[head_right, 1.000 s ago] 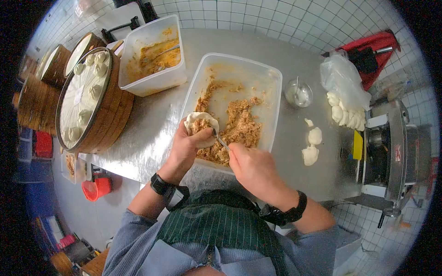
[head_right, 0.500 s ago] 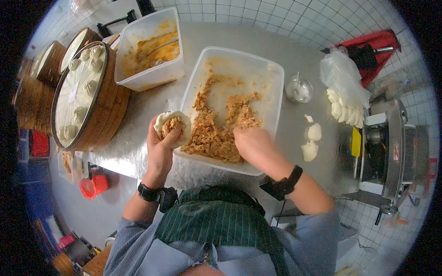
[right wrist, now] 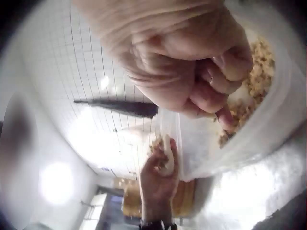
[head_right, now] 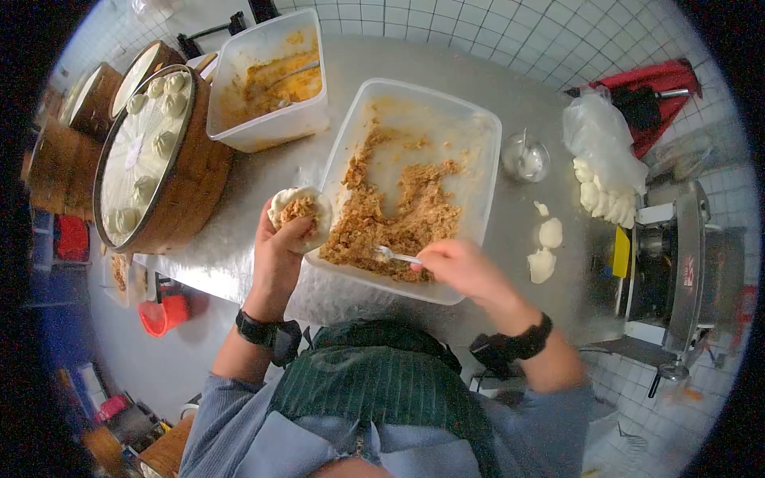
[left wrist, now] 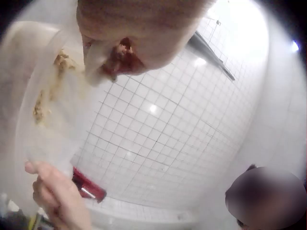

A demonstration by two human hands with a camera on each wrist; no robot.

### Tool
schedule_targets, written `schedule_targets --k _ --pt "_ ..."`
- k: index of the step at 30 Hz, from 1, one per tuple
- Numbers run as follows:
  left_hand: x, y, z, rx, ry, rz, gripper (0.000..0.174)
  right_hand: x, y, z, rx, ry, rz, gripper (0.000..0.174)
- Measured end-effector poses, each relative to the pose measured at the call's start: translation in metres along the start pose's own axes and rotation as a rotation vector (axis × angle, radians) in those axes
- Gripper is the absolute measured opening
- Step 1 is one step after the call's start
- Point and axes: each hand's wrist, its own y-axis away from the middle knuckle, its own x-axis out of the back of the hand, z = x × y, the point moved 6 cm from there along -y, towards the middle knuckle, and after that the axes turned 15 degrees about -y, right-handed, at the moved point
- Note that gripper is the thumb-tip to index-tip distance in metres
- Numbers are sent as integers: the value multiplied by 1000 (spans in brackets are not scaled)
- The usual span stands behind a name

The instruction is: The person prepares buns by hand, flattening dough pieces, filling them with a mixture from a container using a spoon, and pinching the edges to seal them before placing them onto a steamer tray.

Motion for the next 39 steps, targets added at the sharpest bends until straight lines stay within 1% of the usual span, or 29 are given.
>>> schedule_targets --k 1,2,4,6,7,8,9,11,13,14,16,18,19,20,21,22,23,24,25,26,27,28,29,30,32,34,36,38,39 --pt "1 0 3 -4 -4 -4 42 6 7 -6 -109 -118 22 23" --pt "0 0 4 -4 2 -25 43 8 17 -23 -39 -131 57 23" --pt "-6 1 7 -7 10 -53 44 12 30 -40 0 -116 75 23" --pt "-21 6 5 49 -32 -125 51 11 37 -50 38 -97 87 23" --pt "-28 8 3 44 -34 -126 51 7 40 -58 127 -18 125 22" --pt "-38 10 -2 34 -134 -165 55 2 43 -65 216 61 162 20" --pt "-47 11 -7 22 -234 -204 59 -6 44 -65 222 62 164 20" --pt "-51 8 -14 -35 -296 -185 60 -18 46 -74 360 161 203 17" --pt "-49 4 -18 28 -117 -177 55 -17 49 -76 342 211 200 16" --pt "-44 2 -20 29 -119 -188 55 -9 49 -72 333 177 214 15" --pt "-24 -4 -22 -51 -263 -64 49 6 48 -62 306 155 276 15" --pt "-31 0 -13 6 -199 -102 44 5 36 -49 375 766 342 17" --pt "-38 2 -11 30 -197 -146 43 -6 21 -26 394 904 93 17" --pt "-45 6 -12 55 -157 -195 45 -16 15 -23 454 853 89 12" --pt "-50 8 -10 77 -117 -228 48 -29 -5 7 643 913 67 9" --pt "-59 9 -9 79 -117 -252 48 -41 -16 2 393 1008 10 7" --pt "-66 11 -9 131 -41 -311 49 -36 -16 8 390 1005 21 7" --pt "-68 14 -8 180 29 -355 50 -32 -18 12 501 972 35 9" --pt "-65 13 -9 169 18 -335 50 -33 -14 -9 624 933 37 10" --pt "-65 13 -14 206 11 -396 48 -24 -13 -11 332 886 27 16" --pt "-64 14 -15 238 6 -448 47 -28 -7 -21 368 884 -6 16" --pt "-64 17 -11 246 4 -457 39 -19 2 -37 504 538 180 19" --pt "-66 21 -9 271 38 -468 37 -8 12 -43 600 168 354 23" --pt "-69 24 -10 286 46 -482 36 -13 16 -44 606 155 327 23" --pt "-74 28 -10 298 48 -497 34 -19 17 -36 479 -240 183 31" --pt "-84 33 -8 294 67 -554 32 -24 22 -37 456 -257 174 28" --pt "-84 34 -10 281 58 -553 31 -26 24 -33 432 -273 168 25" --pt "-81 35 -15 264 -5 -543 30 -21 29 -34 580 -119 277 24" --pt "-79 34 -19 261 -7 -538 30 -20 31 -36 583 -121 272 24"
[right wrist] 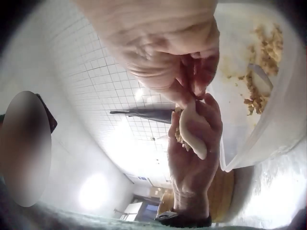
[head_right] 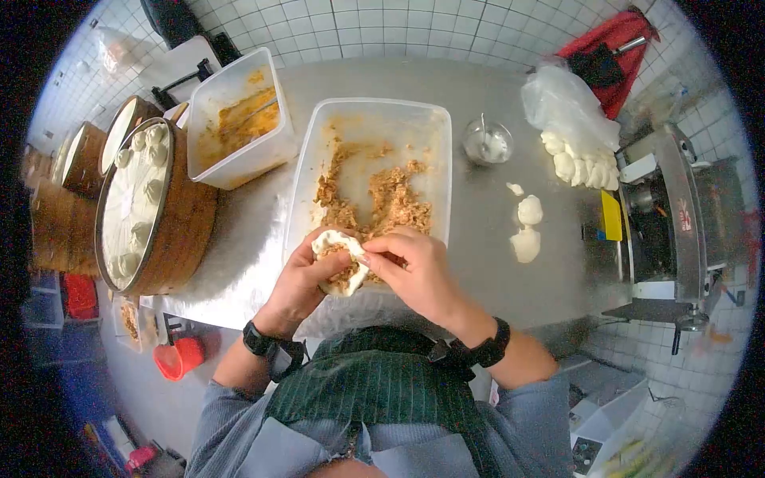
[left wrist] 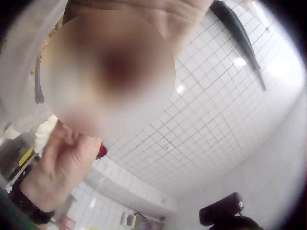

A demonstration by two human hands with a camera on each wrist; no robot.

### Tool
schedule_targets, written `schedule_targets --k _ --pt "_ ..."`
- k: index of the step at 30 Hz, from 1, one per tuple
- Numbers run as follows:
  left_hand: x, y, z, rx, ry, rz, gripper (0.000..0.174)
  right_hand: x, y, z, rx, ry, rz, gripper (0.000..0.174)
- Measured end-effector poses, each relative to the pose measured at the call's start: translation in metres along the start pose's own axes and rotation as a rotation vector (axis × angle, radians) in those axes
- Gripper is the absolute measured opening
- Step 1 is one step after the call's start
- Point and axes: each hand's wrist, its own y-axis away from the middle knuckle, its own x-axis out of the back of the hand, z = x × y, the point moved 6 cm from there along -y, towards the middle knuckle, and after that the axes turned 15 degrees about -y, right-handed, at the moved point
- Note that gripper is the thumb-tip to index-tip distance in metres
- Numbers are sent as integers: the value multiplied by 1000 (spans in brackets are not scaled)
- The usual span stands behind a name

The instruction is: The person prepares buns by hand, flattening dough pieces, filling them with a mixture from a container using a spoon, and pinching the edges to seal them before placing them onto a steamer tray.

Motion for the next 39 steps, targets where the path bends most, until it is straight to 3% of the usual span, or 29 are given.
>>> schedule_targets --k 2,3,5,10,11,15,17,19,22,24,25,30,32,33,35,39 --pt "2 0 -6 33 -125 9 31 -2 1 -20 184 102 -28 21" --pt "1 1 -7 53 -143 -24 33 -4 1 -18 184 100 -31 21" --pt "-2 3 -7 55 -155 -16 33 2 -3 -5 68 -118 143 15" --pt "-5 5 1 6 -262 55 34 0 0 9 -13 -36 -58 18" --pt "-6 4 0 31 -343 -8 34 -1 1 11 -25 -17 -95 20" --pt "-8 1 -7 75 -469 -112 36 -4 -1 4 36 -75 -73 19" --pt "-8 1 -5 62 -543 -115 38 -6 -5 9 -25 -163 39 14" --pt "-8 1 -2 53 -617 -120 41 -5 -4 10 1 -101 -29 15" --pt "-8 7 7 83 -517 -241 45 1 -2 15 -4 -138 -66 16" --pt "-6 11 9 284 107 -162 48 5 -2 18 -33 -235 -34 17" --pt "-3 11 1 314 119 -188 49 6 -2 19 -65 -255 -13 18" --pt "-4 11 -11 211 -4 -99 43 -1 -7 8 -66 -184 -2 20" --pt "-1 10 -15 140 -340 -97 41 -6 -5 -3 97 86 -172 25" --pt "-6 13 -10 145 -404 -124 40 -9 -5 -2 96 84 -176 25" --pt "-6 13 -8 136 -445 -141 41 -8 -5 12 -122 -183 -52 24" --pt "-6 15 6 -1 -468 -176 43 -8 -6 21 -81 -155 -84 21"
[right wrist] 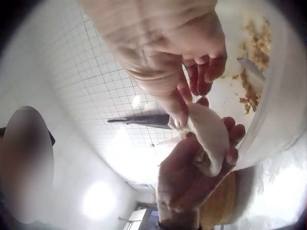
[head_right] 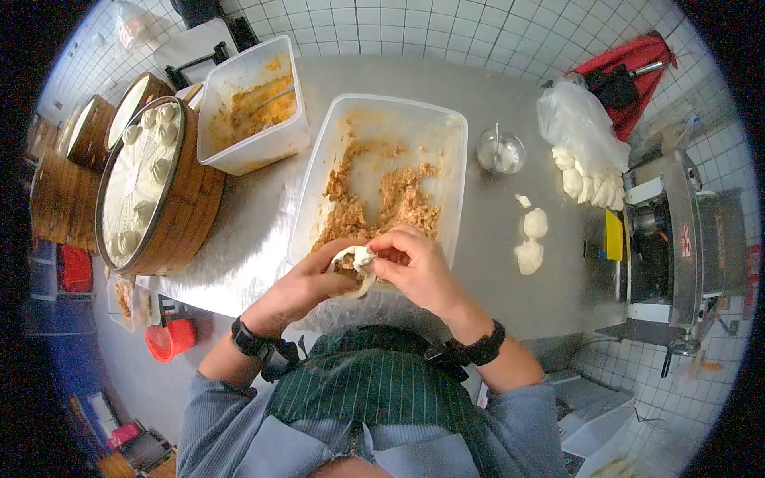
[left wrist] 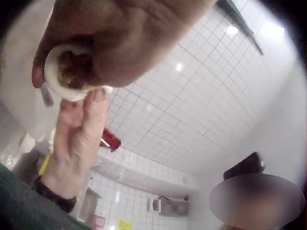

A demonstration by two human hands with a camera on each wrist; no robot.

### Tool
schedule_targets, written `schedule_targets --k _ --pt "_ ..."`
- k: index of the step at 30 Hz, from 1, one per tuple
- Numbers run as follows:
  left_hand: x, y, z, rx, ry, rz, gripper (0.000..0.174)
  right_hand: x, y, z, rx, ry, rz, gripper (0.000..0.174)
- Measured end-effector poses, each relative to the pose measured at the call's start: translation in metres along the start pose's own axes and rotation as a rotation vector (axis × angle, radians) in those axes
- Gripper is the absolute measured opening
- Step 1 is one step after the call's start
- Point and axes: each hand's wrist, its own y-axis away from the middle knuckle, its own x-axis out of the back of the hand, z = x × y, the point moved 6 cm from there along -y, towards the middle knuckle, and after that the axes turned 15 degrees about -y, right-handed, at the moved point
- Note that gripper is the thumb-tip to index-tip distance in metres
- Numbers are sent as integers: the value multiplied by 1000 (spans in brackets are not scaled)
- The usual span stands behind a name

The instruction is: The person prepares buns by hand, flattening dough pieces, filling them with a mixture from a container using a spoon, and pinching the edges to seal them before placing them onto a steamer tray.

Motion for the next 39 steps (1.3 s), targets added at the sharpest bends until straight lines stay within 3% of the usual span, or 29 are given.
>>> schedule_targets --k 1,3,7,9,13,17,19,21,23,25,26,30,32,35,39 --pt "1 3 4 1 -2 -1 43 1 1 -1 0 -2 1 21" --pt "2 7 4 170 485 30 41 6 2 -4 -14 -53 36 20" --pt "2 0 -10 159 260 60 37 -1 -3 -21 15 70 54 20" --pt "3 -2 -6 39 -129 116 31 -8 -1 -28 178 305 -103 21" --pt "1 -2 -2 53 -280 -8 36 -9 -4 -26 61 190 -18 19" --pt "8 -1 0 11 -124 35 44 -7 -4 -18 93 180 -77 18" --pt "11 2 -1 104 311 78 47 6 -3 -8 1 67 22 17" --pt "9 0 -1 79 289 92 48 3 -6 -11 28 68 57 17" --pt "10 0 -1 107 31 157 46 3 -7 -17 51 70 84 17" --pt "7 0 -1 96 -82 102 46 -9 -5 -32 220 281 -73 17" --pt "4 0 -2 88 -194 43 45 -10 -5 -35 206 264 -73 17" --pt "2 -5 -5 22 -184 -29 44 -9 -10 -35 117 209 25 17" --pt "5 -5 -7 115 105 43 43 -11 -10 -28 170 217 -73 16" --pt "9 -2 -3 111 342 166 44 -2 -8 -21 86 178 18 15" --pt "8 -4 -1 78 40 201 43 -3 -10 -31 155 303 76 17"
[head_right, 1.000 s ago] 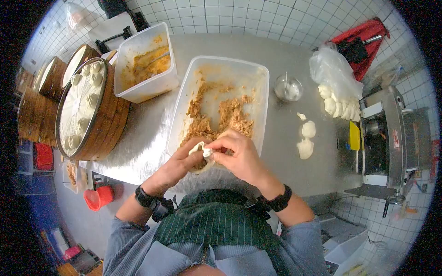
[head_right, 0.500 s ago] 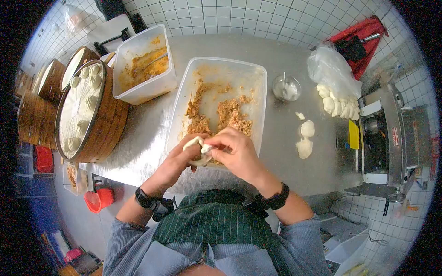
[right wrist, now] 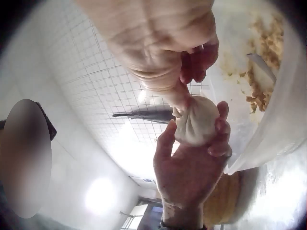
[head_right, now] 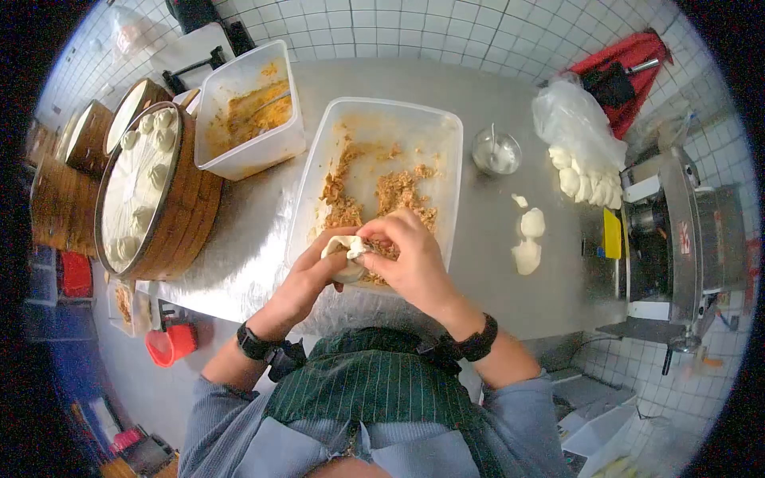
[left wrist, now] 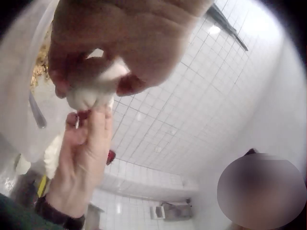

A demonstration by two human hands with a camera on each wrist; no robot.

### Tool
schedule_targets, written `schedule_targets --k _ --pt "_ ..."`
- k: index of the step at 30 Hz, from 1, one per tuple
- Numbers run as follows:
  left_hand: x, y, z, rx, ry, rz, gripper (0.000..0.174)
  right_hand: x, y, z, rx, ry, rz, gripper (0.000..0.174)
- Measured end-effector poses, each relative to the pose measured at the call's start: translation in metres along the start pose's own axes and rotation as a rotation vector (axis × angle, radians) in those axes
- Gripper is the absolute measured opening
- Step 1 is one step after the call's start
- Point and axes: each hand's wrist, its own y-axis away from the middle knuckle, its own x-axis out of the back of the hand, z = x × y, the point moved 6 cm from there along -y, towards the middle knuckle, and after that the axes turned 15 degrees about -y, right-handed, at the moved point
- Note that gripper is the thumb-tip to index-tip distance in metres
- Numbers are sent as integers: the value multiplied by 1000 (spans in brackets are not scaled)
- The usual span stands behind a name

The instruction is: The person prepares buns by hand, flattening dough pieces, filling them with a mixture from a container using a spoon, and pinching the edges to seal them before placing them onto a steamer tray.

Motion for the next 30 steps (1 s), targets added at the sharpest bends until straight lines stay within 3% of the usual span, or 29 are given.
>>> schedule_targets --k 2,4,7,9,13,15,18,20,23,25,28,30 --pt "-1 0 2 -6 -355 -49 40 -7 2 -6 158 50 -142 20" --pt "0 -2 -13 48 -366 -110 38 -9 0 -8 111 3 -118 19" --pt "-2 -2 -3 -87 -365 -134 40 -15 -2 -5 58 -86 -97 18" --pt "-1 2 5 43 54 -117 43 -15 -2 -2 53 -134 -98 17" --pt "6 1 0 28 171 -1 46 -7 -2 -1 63 -26 -90 16" --pt "3 -1 4 -79 -194 -10 44 -7 -3 -3 21 -17 -61 16" --pt "0 0 7 28 -279 -58 40 -5 -4 -10 94 30 25 17" --pt "-2 -3 4 41 -291 -105 37 -10 -1 -12 303 188 -148 21" --pt "-2 -8 -7 -18 -346 -150 35 -13 -2 -8 138 44 -105 21" --pt "-1 -8 0 -100 -392 -150 35 -17 -5 -11 179 44 -108 20" --pt "5 -5 9 -69 -264 -92 41 -13 -4 -1 225 60 -123 19" --pt "7 -5 4 73 238 -69 53 -12 -3 0 232 78 -145 20"
